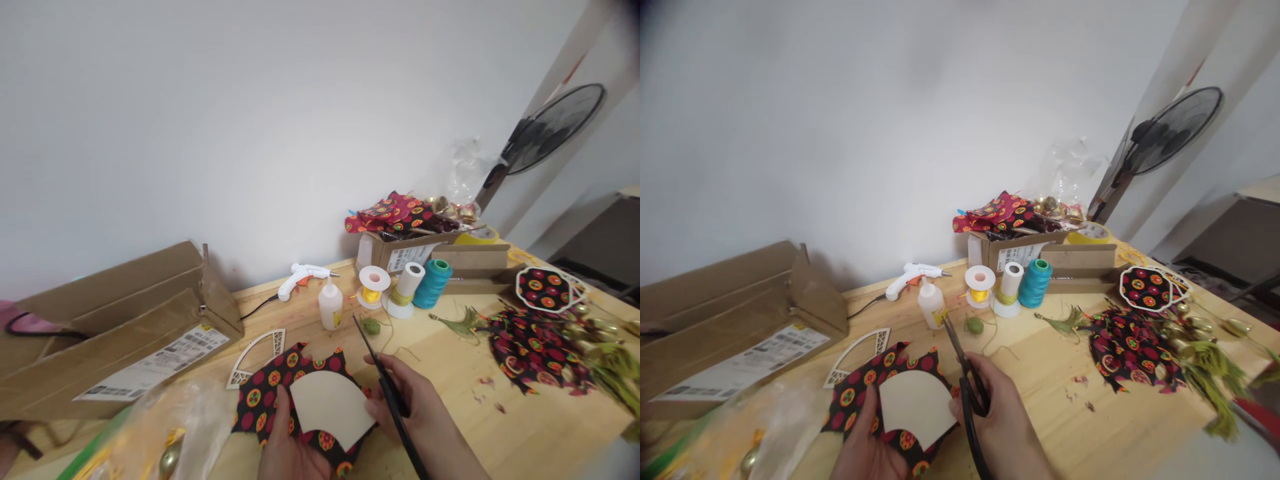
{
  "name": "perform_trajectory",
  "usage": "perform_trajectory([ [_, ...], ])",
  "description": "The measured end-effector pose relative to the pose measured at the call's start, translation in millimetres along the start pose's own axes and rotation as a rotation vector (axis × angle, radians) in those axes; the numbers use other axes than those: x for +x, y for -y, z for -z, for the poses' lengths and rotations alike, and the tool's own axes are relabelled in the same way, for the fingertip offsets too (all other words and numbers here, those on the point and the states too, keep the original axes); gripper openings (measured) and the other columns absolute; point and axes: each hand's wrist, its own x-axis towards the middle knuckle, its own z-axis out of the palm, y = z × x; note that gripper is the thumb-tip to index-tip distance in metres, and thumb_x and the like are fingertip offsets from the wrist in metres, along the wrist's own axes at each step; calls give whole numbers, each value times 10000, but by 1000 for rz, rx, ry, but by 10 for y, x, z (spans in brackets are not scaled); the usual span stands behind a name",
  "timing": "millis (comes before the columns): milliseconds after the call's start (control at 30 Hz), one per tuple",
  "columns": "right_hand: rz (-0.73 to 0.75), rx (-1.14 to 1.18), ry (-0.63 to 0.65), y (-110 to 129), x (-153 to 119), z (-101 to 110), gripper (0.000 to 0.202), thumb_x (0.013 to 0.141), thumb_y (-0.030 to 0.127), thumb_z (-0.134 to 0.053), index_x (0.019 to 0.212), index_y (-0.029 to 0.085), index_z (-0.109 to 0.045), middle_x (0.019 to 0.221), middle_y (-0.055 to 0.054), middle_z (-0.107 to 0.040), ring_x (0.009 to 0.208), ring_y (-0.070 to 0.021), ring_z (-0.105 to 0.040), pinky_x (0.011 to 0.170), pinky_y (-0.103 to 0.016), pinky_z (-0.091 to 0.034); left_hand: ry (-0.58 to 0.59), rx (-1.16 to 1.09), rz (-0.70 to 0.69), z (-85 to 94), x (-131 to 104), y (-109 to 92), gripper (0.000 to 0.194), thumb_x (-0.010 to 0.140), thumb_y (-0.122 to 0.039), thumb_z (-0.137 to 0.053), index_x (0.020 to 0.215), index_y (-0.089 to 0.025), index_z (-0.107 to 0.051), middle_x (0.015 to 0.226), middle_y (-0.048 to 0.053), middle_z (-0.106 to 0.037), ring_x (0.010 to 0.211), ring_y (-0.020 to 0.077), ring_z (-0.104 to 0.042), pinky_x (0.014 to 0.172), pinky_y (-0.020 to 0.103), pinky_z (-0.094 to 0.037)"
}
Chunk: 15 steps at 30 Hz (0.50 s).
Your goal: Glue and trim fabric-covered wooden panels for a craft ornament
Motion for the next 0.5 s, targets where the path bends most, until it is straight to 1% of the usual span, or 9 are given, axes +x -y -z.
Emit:
perform_trajectory([
  [67, 4, 2, 6, -8, 2, -3, 426, 611, 236, -601, 1014, 157, -489, 590, 53, -465, 530, -105, -442, 490, -214, -360, -1, -6, 17, -7, -10, -3, 426, 865, -356, -326, 827, -77, -647, 727, 164, -718, 827, 269, -656, 727, 414, -529],
  [100, 6, 9, 10, -14, 5, -6, 427, 609, 242, -613, 1010, 160, -493, 592, 54, -464, 531, -105, -444, 492, -213, -363, 4, -4, 13, -8, -16, -2, 400, 866, -335, -339, 851, -69, -638, 723, 164, -718, 824, 270, -656, 730, 413, -530],
  [167, 10, 23, 11, -22, 14, -10, 432, 599, 265, -645, 996, 166, -504, 593, 55, -460, 540, -107, -450, 504, -214, -371, -5, 11, -10, -8, -30, 3, 252, 848, -191, -408, 928, -51, -602, 698, 147, -721, 805, 262, -661, 747, 409, -528],
  [200, 13, 28, 4, -23, 16, -9, 436, 597, 281, -660, 989, 167, -508, 595, 54, -458, 550, -109, -453, 515, -216, -377, -13, 22, -25, -8, -38, 6, 219, 824, -96, -433, 985, -43, -571, 685, 135, -722, 794, 257, -664, 754, 411, -527],
  [267, 36, 45, -17, -15, 3, 13, 470, 599, 338, -681, 999, 170, -503, 590, 55, -444, 555, -109, -447, 520, -216, -377, -44, 38, -47, -10, -56, 6, 333, 772, 32, -450, 1096, -32, -491, 663, 111, -723, 767, 251, -670, 753, 423, -529],
  [300, 51, 59, -16, -7, -18, 36, 492, 605, 384, -681, 1008, 171, -497, 579, 58, -430, 540, -103, -436, 509, -213, -371, -65, 42, -55, -13, -64, 0, 376, 765, 48, -451, 1134, -25, -454, 652, 106, -723, 752, 253, -672, 741, 429, -534],
  [367, 55, 77, 32, 12, -101, 111, 520, 657, 502, -613, 1038, 173, -484, 587, 48, -443, 502, -90, -416, 482, -211, -357, -98, 58, -50, -21, -79, -26, 381, 780, 21, -453, 1159, -2, -423, 625, 113, -718, 734, 264, -673, 709, 429, -546],
  [433, 13, 61, 119, 26, -230, 209, 517, 743, 591, -450, 1041, 172, -497, 640, 5, -511, 486, -88, -435, 475, -223, -367, -118, 77, -41, -31, -91, -71, 361, 787, 3, -457, 1147, -7, -440, 609, 110, -716, 734, 269, -671, 681, 409, -558],
  [500, -23, 22, 199, 21, -377, 304, 531, 776, 619, -341, 949, 166, -558, 633, -23, -545, 510, -114, -495, 484, -241, -401, -119, 81, -44, -45, -100, -127, 333, 795, -5, -449, 1125, -45, -479, 623, 97, -720, 738, 263, -671, 669, 384, -564],
])
